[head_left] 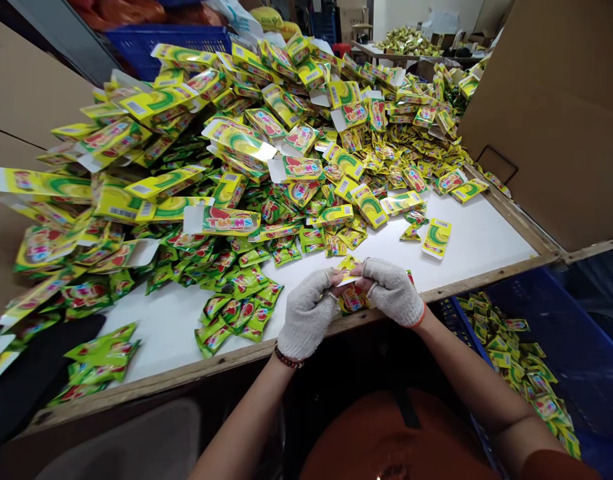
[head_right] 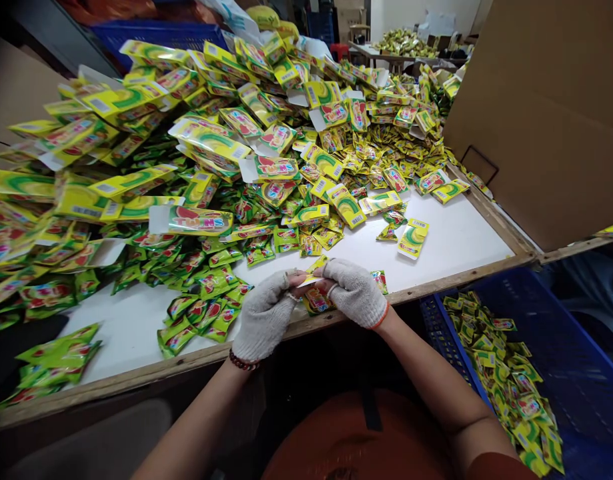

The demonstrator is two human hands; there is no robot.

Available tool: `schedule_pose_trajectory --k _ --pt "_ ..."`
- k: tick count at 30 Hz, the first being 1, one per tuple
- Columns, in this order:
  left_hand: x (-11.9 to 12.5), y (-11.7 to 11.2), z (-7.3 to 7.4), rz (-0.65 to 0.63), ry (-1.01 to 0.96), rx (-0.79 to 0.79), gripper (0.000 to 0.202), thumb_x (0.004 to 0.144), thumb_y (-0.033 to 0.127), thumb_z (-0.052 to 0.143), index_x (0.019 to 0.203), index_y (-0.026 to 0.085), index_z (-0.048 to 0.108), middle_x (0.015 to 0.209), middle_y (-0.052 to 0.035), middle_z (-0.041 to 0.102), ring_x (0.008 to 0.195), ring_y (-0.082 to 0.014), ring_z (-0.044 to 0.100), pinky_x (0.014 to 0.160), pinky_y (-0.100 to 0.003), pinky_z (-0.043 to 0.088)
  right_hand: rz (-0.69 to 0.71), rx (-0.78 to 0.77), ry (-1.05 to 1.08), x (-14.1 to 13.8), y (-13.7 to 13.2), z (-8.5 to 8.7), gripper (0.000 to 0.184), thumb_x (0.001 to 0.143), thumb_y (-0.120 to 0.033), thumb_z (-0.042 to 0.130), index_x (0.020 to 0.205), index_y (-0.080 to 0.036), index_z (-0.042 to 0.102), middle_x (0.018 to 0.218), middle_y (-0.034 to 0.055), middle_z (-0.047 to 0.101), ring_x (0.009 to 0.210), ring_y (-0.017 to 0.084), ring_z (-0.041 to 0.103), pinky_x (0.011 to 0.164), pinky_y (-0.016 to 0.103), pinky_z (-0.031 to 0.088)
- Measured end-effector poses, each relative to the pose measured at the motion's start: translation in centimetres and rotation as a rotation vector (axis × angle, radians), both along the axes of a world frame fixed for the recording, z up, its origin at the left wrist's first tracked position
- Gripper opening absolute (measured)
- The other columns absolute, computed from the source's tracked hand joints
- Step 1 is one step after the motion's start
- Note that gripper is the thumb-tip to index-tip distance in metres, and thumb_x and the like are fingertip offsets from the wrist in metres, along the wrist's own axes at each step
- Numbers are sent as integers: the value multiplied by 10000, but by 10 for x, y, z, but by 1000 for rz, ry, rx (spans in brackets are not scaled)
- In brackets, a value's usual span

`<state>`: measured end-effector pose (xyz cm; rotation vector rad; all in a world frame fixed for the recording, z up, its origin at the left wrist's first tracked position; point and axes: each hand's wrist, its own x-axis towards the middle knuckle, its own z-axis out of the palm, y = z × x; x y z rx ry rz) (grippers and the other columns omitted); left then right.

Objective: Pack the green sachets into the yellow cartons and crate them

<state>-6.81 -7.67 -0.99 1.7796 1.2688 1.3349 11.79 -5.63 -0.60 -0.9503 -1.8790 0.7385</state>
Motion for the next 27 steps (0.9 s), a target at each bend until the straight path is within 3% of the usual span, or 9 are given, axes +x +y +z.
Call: schedule_pose_trajectory --k 2,10,15,18,20,23,27 --pt "-3 -2 4 -12 58 30 166 852 318 630 923 205 729 976 -55 759 940 -212 697 899 -371 551 25 26 -21 1 -2 3 216 920 -312 558 996 -184 714 997 90 724 955 215 670 881 350 526" --pt "-3 0 26 -47 120 -124 221 873 376 614 868 185 725 787 -18 735 720 -164 660 669 -261 540 -20 -58 -103 -6 -2 17 195 924 -294 575 910 -161 717 856 52 735 800 179 677 744 284 512" --pt "-13 -3 8 -90 216 145 180 891 270 587 972 202 732 953 -67 756 901 -188 700 827 -305 564 26 54 -91 0 0 7 217 940 -287 542 891 -177 722 842 48 709 804 167 666 778 286 530" --pt "-20 -3 -3 -187 270 284 252 868 195 582 1086 232 701 1081 -101 738 1002 -205 694 877 -348 570 153 152 -116 10 1 -5 236 916 -213 530 1061 -203 717 1025 81 710 961 190 676 868 322 550" --pt "-20 -2 -4 -229 277 294 275 864 168 573 1105 236 686 1091 -108 730 1001 -202 692 874 -354 571 188 192 -167 14 1 -11 339 875 -143 528 1166 -212 687 1125 106 691 1036 211 666 888 351 558" --pt "-13 1 0 -197 210 195 181 874 186 577 1016 214 686 1010 -88 730 957 -189 688 871 -347 566 125 191 -207 13 0 -14 381 860 -111 513 1197 -195 672 1075 117 696 979 217 674 851 360 572" --pt "-1 5 -2 -143 8 -152 208 862 287 617 1044 187 610 993 -65 708 901 -185 693 819 -348 583 4 128 -175 5 1 -16 370 877 -160 552 1234 -197 642 1112 106 708 1039 224 669 942 393 550"
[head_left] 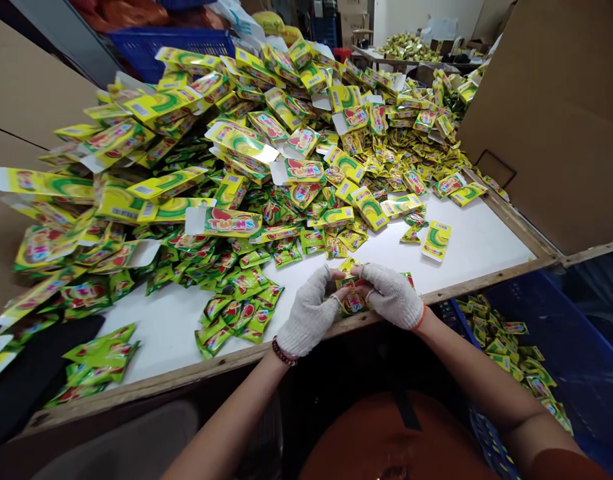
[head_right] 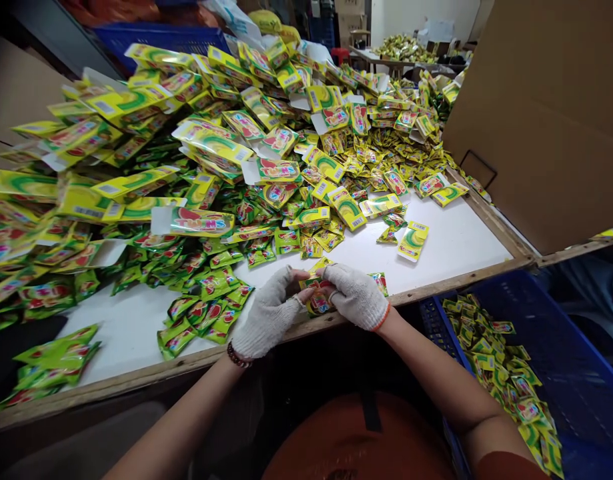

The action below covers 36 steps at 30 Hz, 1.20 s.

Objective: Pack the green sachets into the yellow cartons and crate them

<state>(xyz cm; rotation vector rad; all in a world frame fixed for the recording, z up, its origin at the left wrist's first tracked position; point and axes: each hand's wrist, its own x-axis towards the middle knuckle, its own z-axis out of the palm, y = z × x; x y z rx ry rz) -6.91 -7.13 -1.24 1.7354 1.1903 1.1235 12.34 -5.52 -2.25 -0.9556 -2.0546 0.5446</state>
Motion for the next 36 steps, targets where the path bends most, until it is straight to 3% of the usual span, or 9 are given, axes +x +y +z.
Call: schedule_pose_trajectory --k 3,12,17,19,21,24,29,33,36 --pt "3 -1 -3 21 -70 -116 280 837 307 638 1082 182 589 989 -55 698 866 -182 690 777 -341 586 18 -74 49 0 1 -2 437 849 -178 611 1285 -204 611 1210 99 693 1120 232 655 1014 416 518" --pt "-5 -11 7 48 102 90 177 858 288 596 989 202 679 969 -62 727 929 -208 679 857 -366 559 115 -312 198 -3 0 4 338 797 -183 640 1134 -181 670 1135 78 720 1049 223 676 960 403 533" --pt "-18 -7 -1 169 166 49 339 908 391 526 1157 170 592 1119 -104 682 965 -211 675 863 -377 555 -41 -592 559 14 -2 6 382 807 -372 663 1142 -216 568 944 46 702 747 162 660 622 274 537" --pt "-22 -4 -5 201 260 105 293 905 380 537 1103 178 611 1103 -97 680 997 -219 660 887 -385 543 -51 -640 700 41 -8 10 406 852 -548 579 1124 -246 565 815 22 667 579 126 589 499 231 448" --pt "-24 3 -5 204 360 196 235 890 347 558 1043 182 625 1080 -96 679 1033 -233 641 915 -391 527 -71 -608 782 68 -16 19 536 913 -699 330 1142 -278 570 653 -8 599 433 102 468 433 215 346" --pt "-24 24 0 212 542 302 170 876 268 548 995 180 630 1055 -104 673 1042 -251 622 927 -396 504 -62 -539 825 85 -17 37 717 890 -784 128 1137 -285 581 561 -25 544 372 94 385 421 218 301" --pt "-16 73 8 219 889 296 191 854 185 514 991 176 647 1120 -144 649 1055 -291 593 898 -411 481 26 -597 497 37 30 46 415 885 -593 517 1005 -210 617 823 52 685 682 175 657 586 284 489" --pt "-10 82 5 126 1056 262 185 854 196 528 990 170 651 1052 -142 656 1001 -279 604 865 -394 470 -142 -224 -150 -2 73 29 184 852 -254 616 979 -139 685 1011 115 689 949 216 636 819 323 490" --pt "-12 65 5 16 1100 269 167 893 232 493 912 181 651 975 -115 664 945 -254 610 843 -371 464 -168 -63 -538 -8 80 20 160 852 -199 609 958 -141 714 1053 130 677 968 226 607 844 326 464"
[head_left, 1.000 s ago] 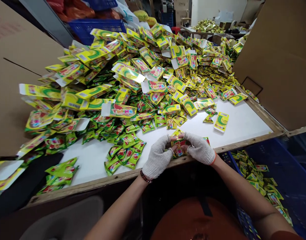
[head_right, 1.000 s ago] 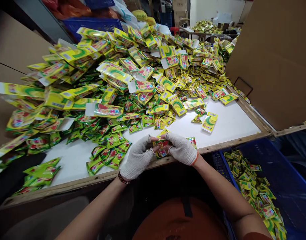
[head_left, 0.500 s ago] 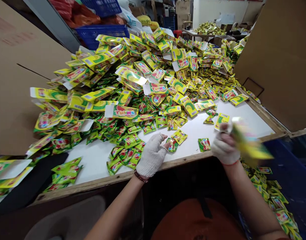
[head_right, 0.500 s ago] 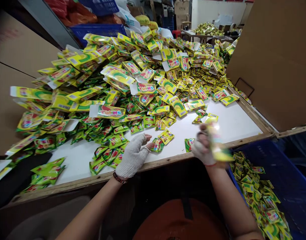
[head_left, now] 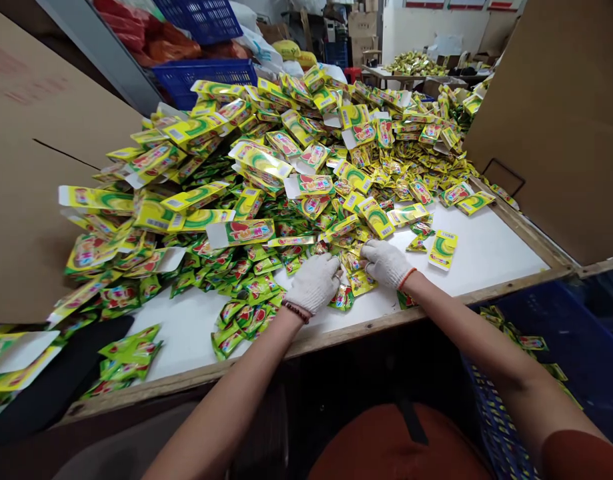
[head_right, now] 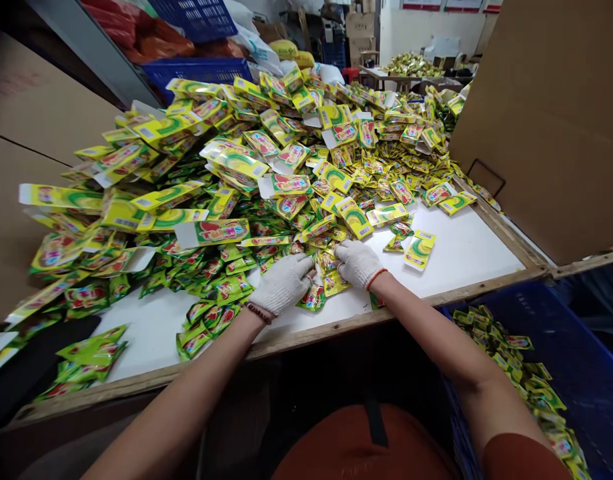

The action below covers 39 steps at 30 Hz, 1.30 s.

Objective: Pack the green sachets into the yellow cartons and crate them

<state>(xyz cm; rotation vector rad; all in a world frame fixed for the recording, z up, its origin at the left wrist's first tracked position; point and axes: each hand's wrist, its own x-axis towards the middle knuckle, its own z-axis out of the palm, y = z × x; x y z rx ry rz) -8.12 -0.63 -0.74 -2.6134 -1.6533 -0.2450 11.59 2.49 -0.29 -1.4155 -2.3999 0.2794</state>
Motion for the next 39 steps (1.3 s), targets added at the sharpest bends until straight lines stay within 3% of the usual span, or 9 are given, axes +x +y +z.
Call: schedule_pose_trajectory --k 4,8,11,17,21,26,30,33,39 --pt "-8 -23 3 20 -4 -85 185 870 163 475 913 198 652 990 -88 679 937 -237 616 822 -344 467 15 -9 -151 3 -10 2 186 899 -260 562 882 -159 717 984 106 676 913 218 605 799 311 450" --pt "-11 -21 10 130 -27 -92 338 868 170 495 1190 200 593 1247 -104 621 1082 -246 600 888 -330 464 -182 -26 -112 -1 -13 10 255 908 -341 555 1088 -198 665 1148 87 634 948 219 613 784 306 456" --pt "-9 -11 17 187 23 -135 440 861 256 559 1295 193 531 1208 -136 642 1083 -306 604 856 -380 473 -302 -122 -169 -4 -10 11 365 845 -455 633 1104 -198 647 1206 115 596 945 250 624 763 332 471" --pt "-13 -9 20 226 -32 -326 251 808 367 632 999 204 619 972 -96 697 910 -281 642 710 -331 432 -309 -218 -46 5 -7 2 290 763 -308 688 1026 -198 637 1101 96 650 944 246 633 795 327 485" --pt "-23 -22 12 303 -224 -390 144 801 348 612 833 208 617 829 -40 676 768 -215 613 633 -294 390 -305 -284 224 13 -9 -5 455 743 -198 663 1194 -192 602 1029 74 705 937 245 649 823 337 503" --pt "-32 -43 8 358 -593 -375 276 748 290 606 999 180 637 651 33 595 645 -172 564 614 -276 419 -138 -257 552 15 -25 -5 460 777 -164 608 1237 -173 623 1168 72 695 1072 237 623 969 371 475" --pt "-27 -57 16 409 -943 -223 230 759 363 615 883 188 698 764 -12 679 734 -187 601 707 -309 473 42 -440 761 10 -54 0 316 811 -281 619 1093 -161 698 992 51 721 896 210 642 837 346 523" --pt "-15 -65 14 406 -1210 -207 234 757 393 651 833 179 707 763 -29 679 711 -174 590 678 -298 475 175 -489 835 3 -71 5 274 788 -386 682 933 -159 735 991 57 700 954 218 618 848 326 505" --pt "10 -74 -5 383 -1574 -262 292 746 439 724 879 185 669 823 -14 651 678 -117 560 616 -227 460 88 -793 929 -11 -81 5 419 758 -502 703 954 -132 710 832 39 688 760 170 608 722 294 505"
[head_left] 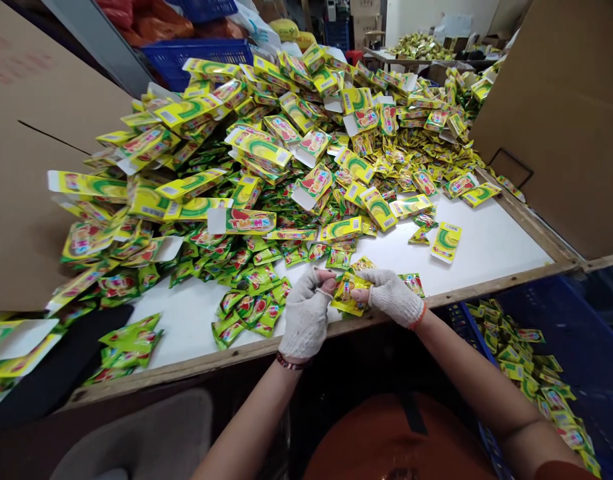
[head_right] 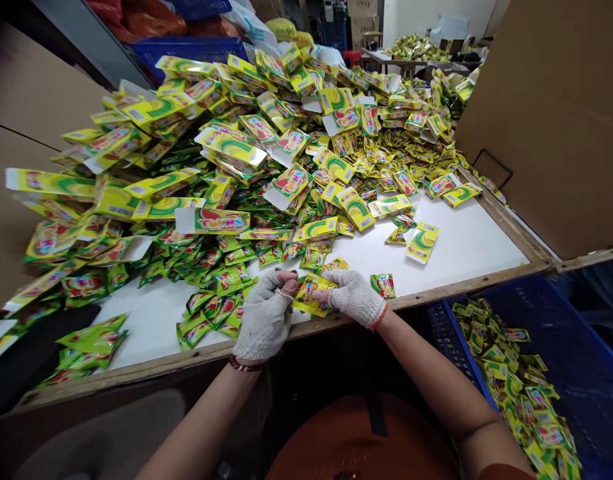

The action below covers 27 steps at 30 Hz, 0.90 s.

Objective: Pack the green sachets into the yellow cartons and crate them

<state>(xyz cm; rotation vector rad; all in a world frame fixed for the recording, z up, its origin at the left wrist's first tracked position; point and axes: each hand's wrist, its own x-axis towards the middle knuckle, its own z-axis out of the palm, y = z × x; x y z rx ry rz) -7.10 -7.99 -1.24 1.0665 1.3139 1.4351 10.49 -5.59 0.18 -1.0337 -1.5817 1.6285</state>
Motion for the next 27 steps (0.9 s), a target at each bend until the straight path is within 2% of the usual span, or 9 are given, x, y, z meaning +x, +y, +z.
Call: schedule_pose_trajectory --k 2,4,7,11,14,19,21,24,27 --pt "1 1 1 -69 -58 -54 352 741 439 741 978 191 661 846 -6 650 639 -100 545 588 -218 453 -11 38 -32 2 0 1 403 747 -499 714 909 -130 702 789 25 670 728 156 585 698 276 487" --pt "-2 3 5 -207 -39 -127 408 747 441 741 1055 185 665 831 -6 659 624 -104 552 588 -228 465 9 135 -108 5 1 4 351 764 -470 703 855 -132 692 751 11 643 711 146 557 659 252 456" --pt "-5 4 11 -348 41 -152 385 769 457 712 1008 155 712 819 -35 694 735 -158 623 695 -274 520 9 278 -254 10 2 7 269 798 -400 667 778 -131 665 711 1 601 688 135 513 620 236 404" --pt "2 0 8 -254 -7 -118 351 769 447 707 969 160 728 913 -60 728 831 -188 655 746 -297 545 -93 381 -335 11 4 5 221 824 -350 635 778 -135 665 792 19 614 736 146 518 686 258 411" --pt "11 -4 4 -177 -90 -122 355 719 430 756 947 160 728 931 -62 727 797 -172 660 723 -292 553 -147 405 -338 11 5 4 220 827 -358 636 762 -149 657 799 19 609 735 149 525 685 258 413" --pt "18 -3 3 -113 -255 -177 410 642 429 803 929 157 694 916 -51 711 695 -151 657 624 -282 554 -207 404 -293 12 4 5 198 840 -355 633 869 -162 666 836 19 633 777 165 555 708 266 432" --pt "16 -1 4 -168 -207 -180 408 695 444 771 980 168 680 879 -36 703 681 -140 643 602 -262 535 -140 417 -289 13 4 6 170 831 -332 639 842 -164 661 807 12 625 755 162 541 703 270 431" --pt "12 1 9 -284 20 -168 367 773 464 702 982 163 688 824 -29 686 700 -138 617 617 -248 512 -48 499 -311 13 4 7 169 801 -301 663 710 -169 607 739 2 569 726 156 513 693 275 410" --pt "12 1 12 -294 197 -113 340 801 466 661 911 147 700 859 -46 689 750 -151 603 666 -259 509 -58 533 -321 13 6 8 237 796 -292 666 635 -179 534 722 -4 527 713 147 490 679 273 390"
